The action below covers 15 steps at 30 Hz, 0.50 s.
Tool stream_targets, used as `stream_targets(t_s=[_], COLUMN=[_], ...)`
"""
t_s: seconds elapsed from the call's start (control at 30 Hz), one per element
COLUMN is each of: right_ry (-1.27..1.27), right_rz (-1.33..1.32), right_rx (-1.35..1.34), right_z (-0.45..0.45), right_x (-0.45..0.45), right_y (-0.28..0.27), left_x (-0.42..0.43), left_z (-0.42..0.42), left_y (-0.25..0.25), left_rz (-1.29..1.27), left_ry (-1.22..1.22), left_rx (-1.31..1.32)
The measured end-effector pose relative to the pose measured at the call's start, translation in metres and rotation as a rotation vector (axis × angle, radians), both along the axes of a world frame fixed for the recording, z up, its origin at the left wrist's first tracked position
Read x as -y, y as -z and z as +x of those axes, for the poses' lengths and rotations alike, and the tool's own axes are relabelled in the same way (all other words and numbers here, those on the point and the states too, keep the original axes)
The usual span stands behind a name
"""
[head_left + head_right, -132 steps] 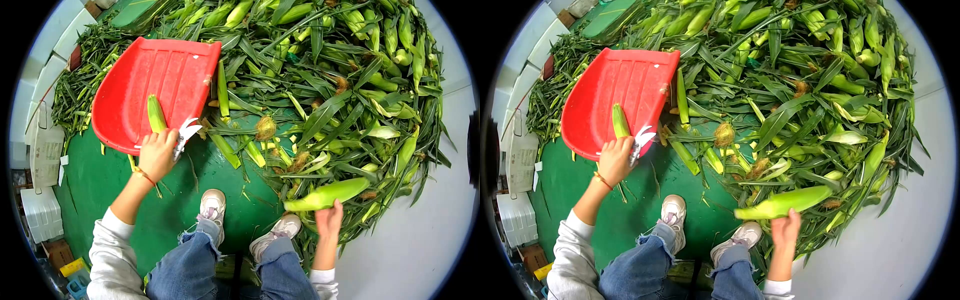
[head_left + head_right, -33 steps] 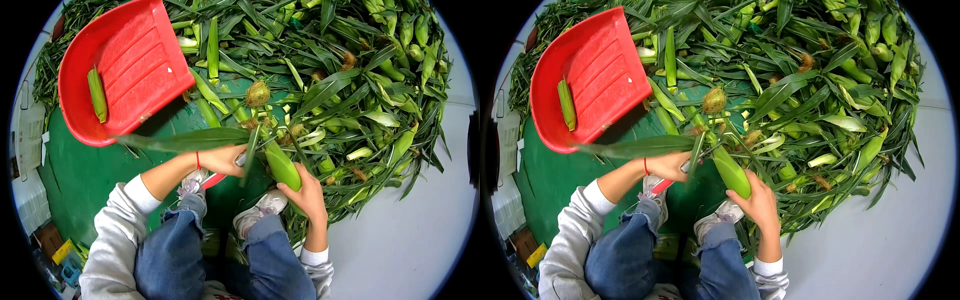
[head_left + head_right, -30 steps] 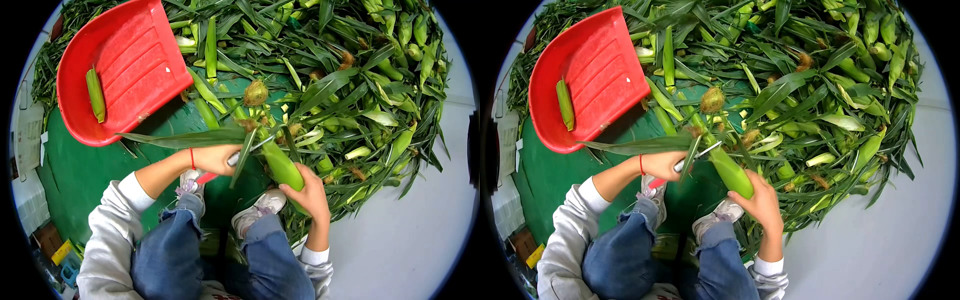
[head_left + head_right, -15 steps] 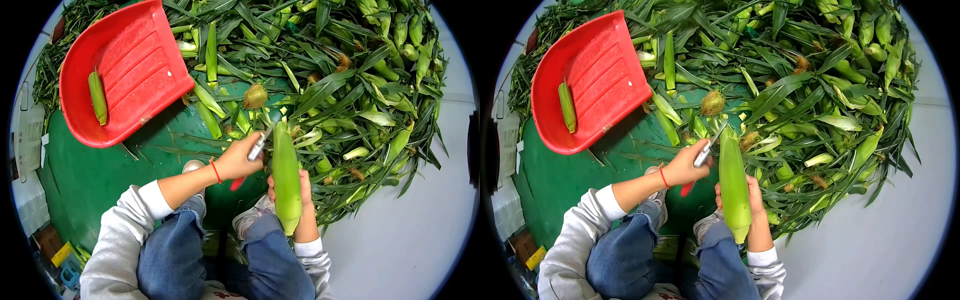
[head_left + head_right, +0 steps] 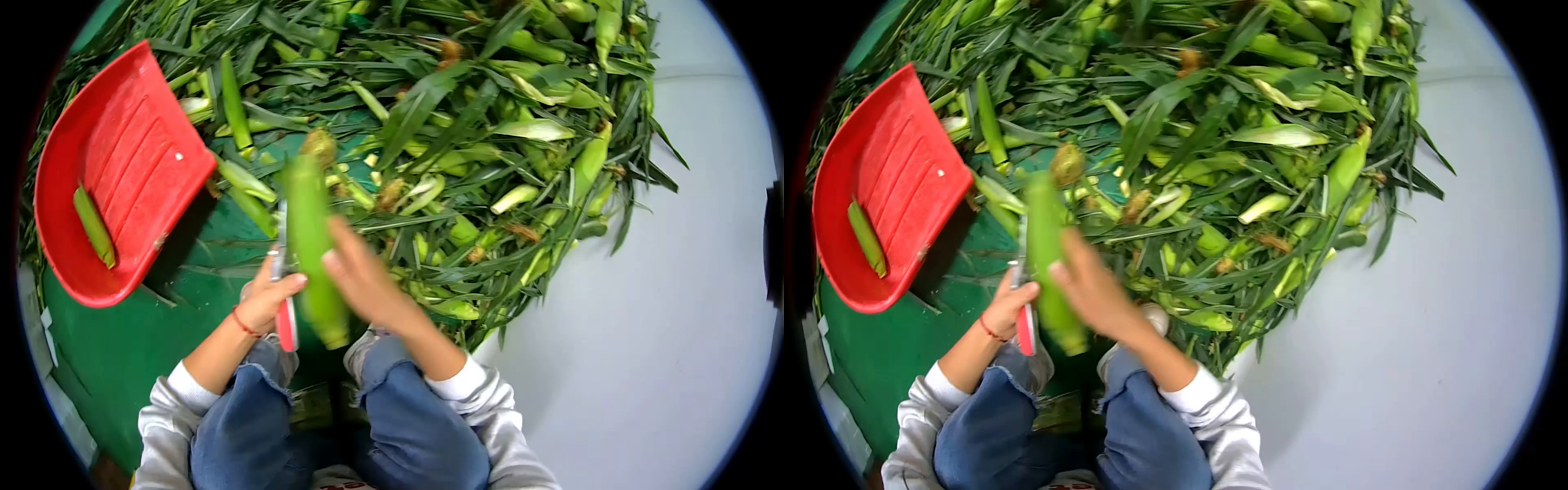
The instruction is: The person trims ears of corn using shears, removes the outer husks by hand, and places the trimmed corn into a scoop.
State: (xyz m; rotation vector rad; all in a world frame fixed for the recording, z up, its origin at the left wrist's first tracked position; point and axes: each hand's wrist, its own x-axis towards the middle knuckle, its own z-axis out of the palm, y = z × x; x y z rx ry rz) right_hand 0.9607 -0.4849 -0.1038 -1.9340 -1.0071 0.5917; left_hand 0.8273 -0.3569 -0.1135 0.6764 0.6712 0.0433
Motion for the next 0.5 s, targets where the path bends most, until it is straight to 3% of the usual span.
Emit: stream_targets(t_s=[0.07,0.1,0.13,0.2,0.23,0.27,0.3,0.33,0.37,0.4,0.5], right_ry=[-0.198,-0.097,0.211,0.676,0.761,0.773,0.876,0.966,1.071,1.079,1.049], right_rz=[0.163,0.207,0.033,0.033,-0.003,-0.105,-0.317,-0.422,-0.533,-0.619,-0.793], right_rx=[-0.305,-0.315,-0.02,0.153,0.642,0.66,0.97,0.971,0.846,0.792,0.588], right_z=[0.017,0.037,0.061,0.138,0.188,0.232,0.262,0.294,0.315,0.321,0.335], right_x=[-0.002,0.011,0.027,0.074,0.106,0.137,0.16,0.184,0.198,0.198,0.193], right_y=[-0.048,-0.048,-0.056,-0.05,-0.037,-0.042,-0.037,-0.028,-0.022,-0.025,-0.041], left_x=[-0.034,-0.055,-0.076,-0.137,-0.176,-0.215,-0.256,-0.298,-0.337,-0.364,-0.387], left_z=[-0.015,-0.033,-0.041,-0.057,-0.076,-0.101,-0.128,-0.155,-0.184,-0.208,-0.219], left_y=[-0.009,-0.008,-0.023,-0.043,-0.049,-0.046,-0.028,-0.007,0.014,0.03,0.062], left_rz=[-0.069,-0.019,0.073,0.189,0.194,0.198,0.132,0.064,0.07,0.076,0.001], left_ry=[-0.011,-0.035,-0.181,-0.344,-0.327,-0.307,-0.489,-0.664,-0.605,-0.551,-0.834], left_rx=[0.075,0.06,0.022,0.014,-0.011,-0.043,-0.134,-0.229,-0.236,-0.241,-0.357])
